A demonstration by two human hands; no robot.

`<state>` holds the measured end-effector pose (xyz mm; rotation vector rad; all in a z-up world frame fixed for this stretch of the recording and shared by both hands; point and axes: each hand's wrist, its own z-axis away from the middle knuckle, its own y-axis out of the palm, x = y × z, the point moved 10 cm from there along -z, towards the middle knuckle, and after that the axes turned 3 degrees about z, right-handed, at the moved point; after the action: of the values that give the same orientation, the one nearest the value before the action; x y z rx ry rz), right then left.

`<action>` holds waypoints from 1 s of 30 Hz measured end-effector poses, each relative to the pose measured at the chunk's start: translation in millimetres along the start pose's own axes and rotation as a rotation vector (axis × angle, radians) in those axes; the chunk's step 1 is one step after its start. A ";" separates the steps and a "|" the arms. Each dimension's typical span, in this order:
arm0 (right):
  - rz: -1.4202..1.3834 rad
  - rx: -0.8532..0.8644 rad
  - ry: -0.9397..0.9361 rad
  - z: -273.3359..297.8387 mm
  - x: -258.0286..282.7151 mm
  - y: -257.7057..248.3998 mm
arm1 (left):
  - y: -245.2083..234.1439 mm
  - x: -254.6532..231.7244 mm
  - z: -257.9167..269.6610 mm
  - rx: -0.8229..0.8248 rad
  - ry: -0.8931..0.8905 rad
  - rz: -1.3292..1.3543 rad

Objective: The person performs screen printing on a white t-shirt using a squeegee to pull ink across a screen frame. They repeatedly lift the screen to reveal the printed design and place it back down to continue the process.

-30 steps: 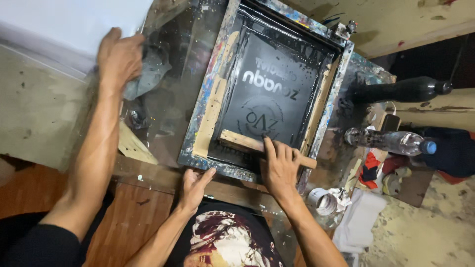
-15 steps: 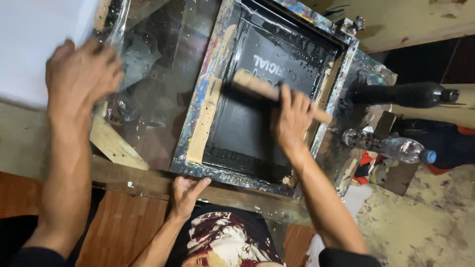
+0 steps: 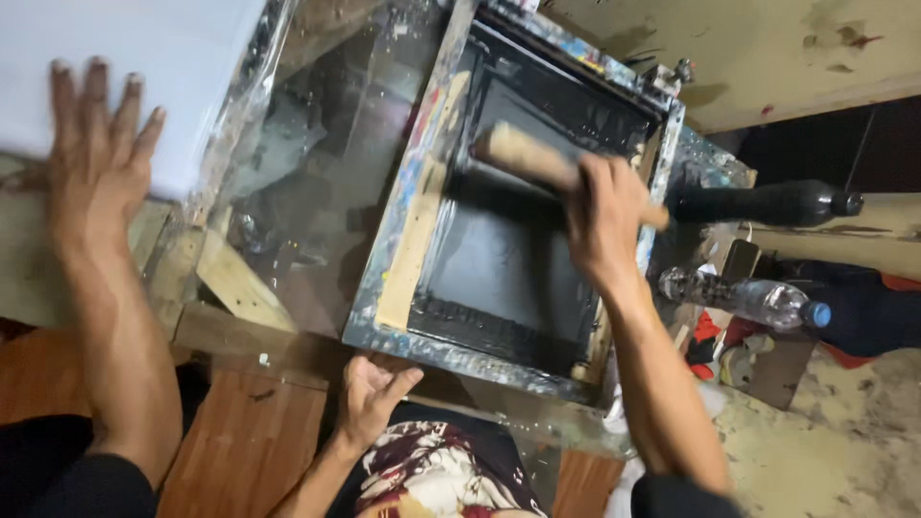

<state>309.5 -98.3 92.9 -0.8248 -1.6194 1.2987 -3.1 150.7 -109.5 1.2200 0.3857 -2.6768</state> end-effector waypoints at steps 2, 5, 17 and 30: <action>-0.087 -0.123 0.000 42.3 29.9 -42.0 | 9.3 -11.1 8.8 0.101 0.090 0.141; 0.031 -0.216 0.092 123.1 47.8 -91.9 | 11.8 -78.3 30.5 0.202 0.171 0.111; 0.209 -0.780 -0.153 116.8 86.1 -236.3 | 4.6 -163.1 10.9 0.210 0.335 -0.094; 0.063 -0.656 -0.106 90.9 66.7 -264.9 | 5.6 -117.8 -18.2 -0.160 0.444 0.021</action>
<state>206.4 -136.3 359.1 -1.2151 -2.1600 0.8535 87.8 156.8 -32.5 1.7470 0.6267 -2.2862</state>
